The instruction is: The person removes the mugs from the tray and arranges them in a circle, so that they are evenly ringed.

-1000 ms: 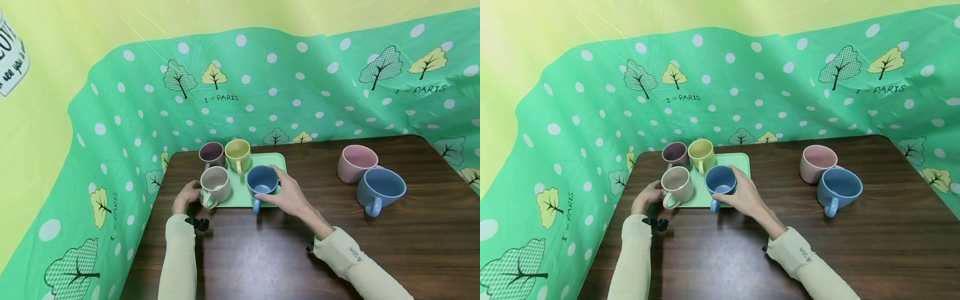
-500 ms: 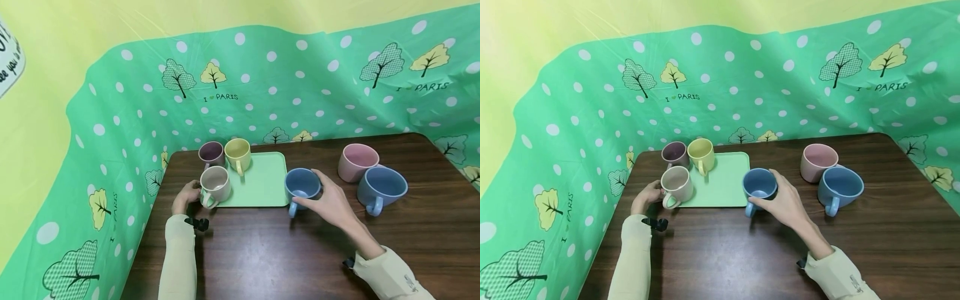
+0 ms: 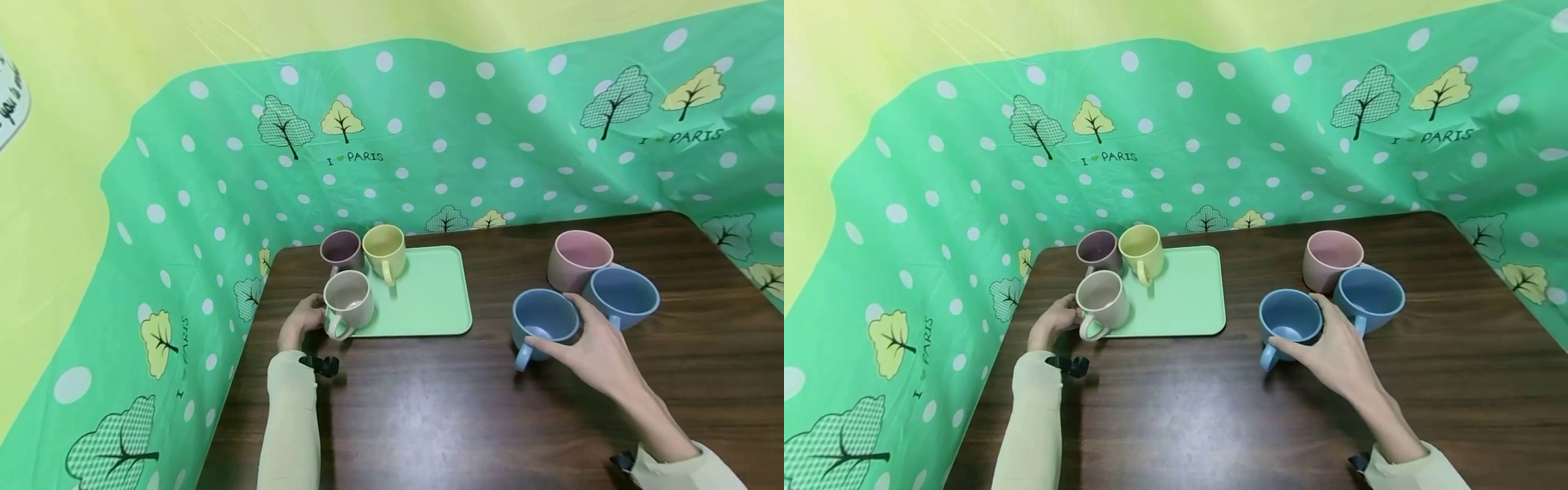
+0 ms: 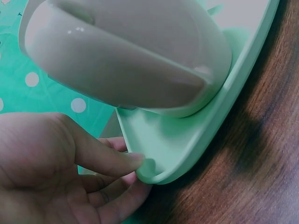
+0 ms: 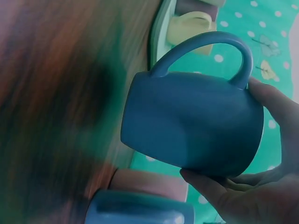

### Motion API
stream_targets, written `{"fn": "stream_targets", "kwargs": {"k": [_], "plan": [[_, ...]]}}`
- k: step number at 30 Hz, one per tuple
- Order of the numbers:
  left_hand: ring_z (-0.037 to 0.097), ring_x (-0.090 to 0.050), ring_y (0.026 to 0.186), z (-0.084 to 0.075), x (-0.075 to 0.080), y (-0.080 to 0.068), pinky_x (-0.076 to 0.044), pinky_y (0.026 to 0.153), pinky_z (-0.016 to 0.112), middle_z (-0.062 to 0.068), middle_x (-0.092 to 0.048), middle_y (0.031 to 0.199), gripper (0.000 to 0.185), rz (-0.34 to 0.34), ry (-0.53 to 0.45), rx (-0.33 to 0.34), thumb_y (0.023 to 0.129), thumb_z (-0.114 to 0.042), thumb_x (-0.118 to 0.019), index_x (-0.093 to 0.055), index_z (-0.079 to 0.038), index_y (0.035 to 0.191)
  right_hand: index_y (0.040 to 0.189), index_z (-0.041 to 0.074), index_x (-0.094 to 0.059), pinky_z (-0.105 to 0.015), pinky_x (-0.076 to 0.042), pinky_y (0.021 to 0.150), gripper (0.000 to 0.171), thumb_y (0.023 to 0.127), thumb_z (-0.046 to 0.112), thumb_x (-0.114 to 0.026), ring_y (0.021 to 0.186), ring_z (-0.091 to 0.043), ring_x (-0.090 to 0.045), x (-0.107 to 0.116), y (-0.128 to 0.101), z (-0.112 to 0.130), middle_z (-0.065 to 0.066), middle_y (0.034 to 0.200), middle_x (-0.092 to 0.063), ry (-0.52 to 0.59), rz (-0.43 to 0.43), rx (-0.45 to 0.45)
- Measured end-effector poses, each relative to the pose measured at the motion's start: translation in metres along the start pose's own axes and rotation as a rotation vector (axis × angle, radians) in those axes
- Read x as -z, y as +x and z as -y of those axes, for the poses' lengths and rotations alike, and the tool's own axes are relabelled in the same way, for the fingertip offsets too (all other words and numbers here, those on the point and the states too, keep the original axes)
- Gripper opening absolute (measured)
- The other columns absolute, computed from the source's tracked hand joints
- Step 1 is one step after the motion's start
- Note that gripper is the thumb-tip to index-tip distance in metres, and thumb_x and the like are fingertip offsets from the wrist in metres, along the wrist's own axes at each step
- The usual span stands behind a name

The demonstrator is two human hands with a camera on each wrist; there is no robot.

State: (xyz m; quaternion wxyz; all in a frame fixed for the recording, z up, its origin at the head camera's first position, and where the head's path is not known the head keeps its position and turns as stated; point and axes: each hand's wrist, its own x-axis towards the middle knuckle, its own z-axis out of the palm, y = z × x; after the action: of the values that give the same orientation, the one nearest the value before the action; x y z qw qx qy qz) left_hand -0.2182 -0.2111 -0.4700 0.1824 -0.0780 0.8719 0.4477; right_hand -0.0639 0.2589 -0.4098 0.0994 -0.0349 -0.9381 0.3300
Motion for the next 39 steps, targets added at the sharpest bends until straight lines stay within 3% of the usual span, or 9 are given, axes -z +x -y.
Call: {"fn": "stream_targets", "kwargs": {"k": [5, 16, 21, 25, 30, 39], "plan": [[0.028, -0.051, 0.109, -0.003, 0.000, -0.005, -0.047, 0.097, 0.044, 0.025, -0.049, 0.126, 0.044, -0.002, -0.011, 0.027, 0.094, 0.002, -0.042, -0.039, 0.003, 0.138, 0.140, 0.001, -0.036, -0.061, -0.038, 0.078, 0.100, 0.067, 0.053, -0.081, 0.107, -0.045, -0.048, 0.007, -0.012, -0.009, -0.028, 0.125, -0.049, -0.023, -0.008, -0.033], [0.027, -0.053, 0.106, -0.004, 0.003, -0.008, -0.047, 0.096, 0.043, 0.024, -0.050, 0.124, 0.046, 0.020, -0.049, 0.021, 0.094, 0.001, -0.040, -0.036, 0.004, 0.140, 0.146, 0.001, -0.030, -0.061, -0.036, 0.079, 0.103, 0.070, 0.052, -0.079, 0.112, -0.048, -0.044, 0.012, -0.034, -0.020, -0.032, 0.132, -0.043, -0.030, -0.016, -0.150], [0.026, -0.055, 0.099, 0.000, 0.005, -0.002, -0.050, 0.089, 0.041, 0.023, -0.053, 0.117, 0.046, 0.030, -0.049, -0.019, 0.091, 0.002, -0.044, -0.039, 0.005, 0.136, 0.148, 0.001, -0.026, -0.064, -0.033, 0.083, 0.106, 0.071, 0.051, -0.079, 0.116, -0.053, -0.041, 0.014, -0.042, -0.022, -0.034, 0.138, -0.038, -0.032, -0.032, -0.181], [0.025, -0.055, 0.096, 0.004, 0.005, 0.002, -0.050, 0.087, 0.040, 0.022, -0.054, 0.114, 0.045, 0.033, -0.041, -0.023, 0.090, 0.002, -0.045, -0.041, 0.004, 0.135, 0.149, 0.002, -0.025, -0.065, -0.032, 0.084, 0.106, 0.072, 0.051, -0.078, 0.117, -0.053, -0.040, 0.016, -0.046, -0.025, -0.034, 0.139, -0.036, -0.039, -0.036, -0.205], [0.027, -0.054, 0.100, -0.003, 0.003, -0.004, -0.048, 0.091, 0.040, 0.023, -0.052, 0.118, 0.047, 0.032, -0.043, 0.005, 0.092, 0.002, -0.041, -0.037, 0.005, 0.139, 0.149, 0.003, -0.026, -0.064, -0.032, 0.083, 0.106, 0.071, 0.051, -0.078, 0.116, -0.054, -0.040, 0.019, -0.048, -0.029, -0.035, 0.138, -0.037, -0.046, -0.055, -0.230], [0.026, -0.054, 0.098, -0.001, 0.004, -0.002, -0.049, 0.090, 0.040, 0.021, -0.053, 0.114, 0.048, 0.046, -0.054, 0.002, 0.092, 0.002, -0.042, -0.037, 0.004, 0.139, 0.144, -0.005, -0.029, -0.063, -0.032, 0.081, 0.104, 0.071, 0.051, -0.079, 0.115, -0.050, -0.037, 0.022, -0.049, -0.039, -0.035, 0.132, -0.037, -0.058, -0.092, -0.258]]}}
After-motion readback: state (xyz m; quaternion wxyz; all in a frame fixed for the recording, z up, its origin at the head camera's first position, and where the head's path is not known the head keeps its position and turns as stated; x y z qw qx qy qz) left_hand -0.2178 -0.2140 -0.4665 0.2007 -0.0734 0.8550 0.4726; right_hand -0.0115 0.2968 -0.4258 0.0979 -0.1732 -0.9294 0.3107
